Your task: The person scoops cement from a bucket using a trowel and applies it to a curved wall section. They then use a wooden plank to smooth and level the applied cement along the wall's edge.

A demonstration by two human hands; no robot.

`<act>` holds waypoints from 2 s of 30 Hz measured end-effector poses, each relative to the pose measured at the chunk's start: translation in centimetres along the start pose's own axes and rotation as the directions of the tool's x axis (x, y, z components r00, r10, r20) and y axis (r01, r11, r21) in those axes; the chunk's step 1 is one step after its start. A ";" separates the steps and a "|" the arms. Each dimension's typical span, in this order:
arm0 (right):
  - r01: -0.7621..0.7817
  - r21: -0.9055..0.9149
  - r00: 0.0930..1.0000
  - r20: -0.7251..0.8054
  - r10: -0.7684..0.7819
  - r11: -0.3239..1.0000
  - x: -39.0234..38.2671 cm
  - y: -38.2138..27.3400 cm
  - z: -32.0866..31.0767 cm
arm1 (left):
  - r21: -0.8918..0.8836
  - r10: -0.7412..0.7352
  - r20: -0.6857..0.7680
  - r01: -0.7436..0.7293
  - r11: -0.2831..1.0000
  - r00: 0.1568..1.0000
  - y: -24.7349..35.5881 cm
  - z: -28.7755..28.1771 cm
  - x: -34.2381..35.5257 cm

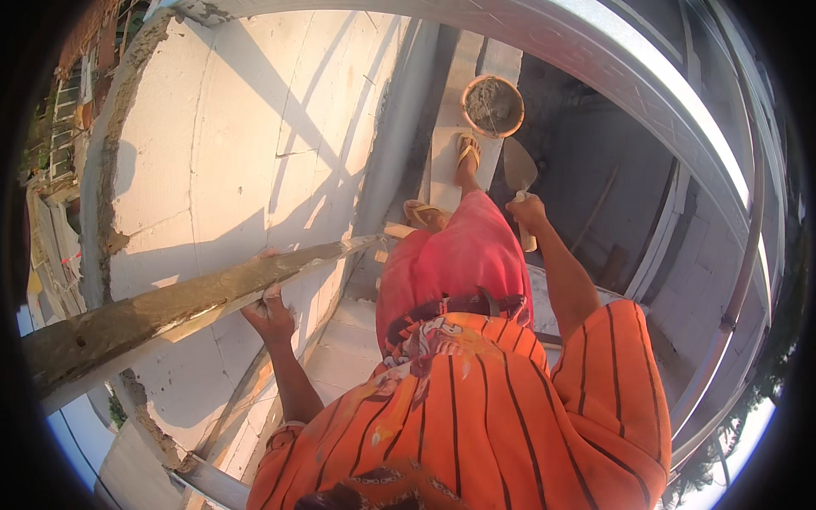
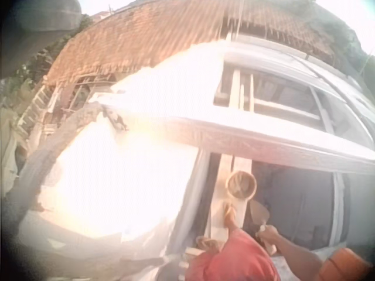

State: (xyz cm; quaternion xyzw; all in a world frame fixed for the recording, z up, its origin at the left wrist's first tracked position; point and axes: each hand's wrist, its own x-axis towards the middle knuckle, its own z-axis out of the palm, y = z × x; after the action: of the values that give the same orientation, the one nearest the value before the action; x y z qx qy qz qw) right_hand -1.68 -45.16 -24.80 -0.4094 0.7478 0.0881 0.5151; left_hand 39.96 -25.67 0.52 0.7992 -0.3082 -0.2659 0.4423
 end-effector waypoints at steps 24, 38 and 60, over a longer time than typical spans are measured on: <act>0.452 -0.227 0.888 0.205 -0.412 0.862 1.8 -5.4 2.8 | -0.392 0.255 0.081 -0.205 0.897 0.964 2.6 4.5 6.4; 0.670 0.620 0.241 0.341 -0.909 0.410 -22.5 -19.1 5.5 | -0.739 0.667 0.526 -0.106 0.666 0.527 36.9 9.4 22.2; 0.835 0.523 0.168 -0.538 -0.826 -0.171 -32.6 -39.4 -19.0 | -0.401 0.855 0.157 -0.760 0.512 0.494 44.5 10.5 14.6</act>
State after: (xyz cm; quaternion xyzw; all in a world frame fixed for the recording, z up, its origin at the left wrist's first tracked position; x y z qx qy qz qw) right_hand 17.09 -64.29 22.70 -0.5343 0.2566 -0.5857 0.5528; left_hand 30.93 -60.62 32.15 0.4281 -0.6792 -0.1967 0.5628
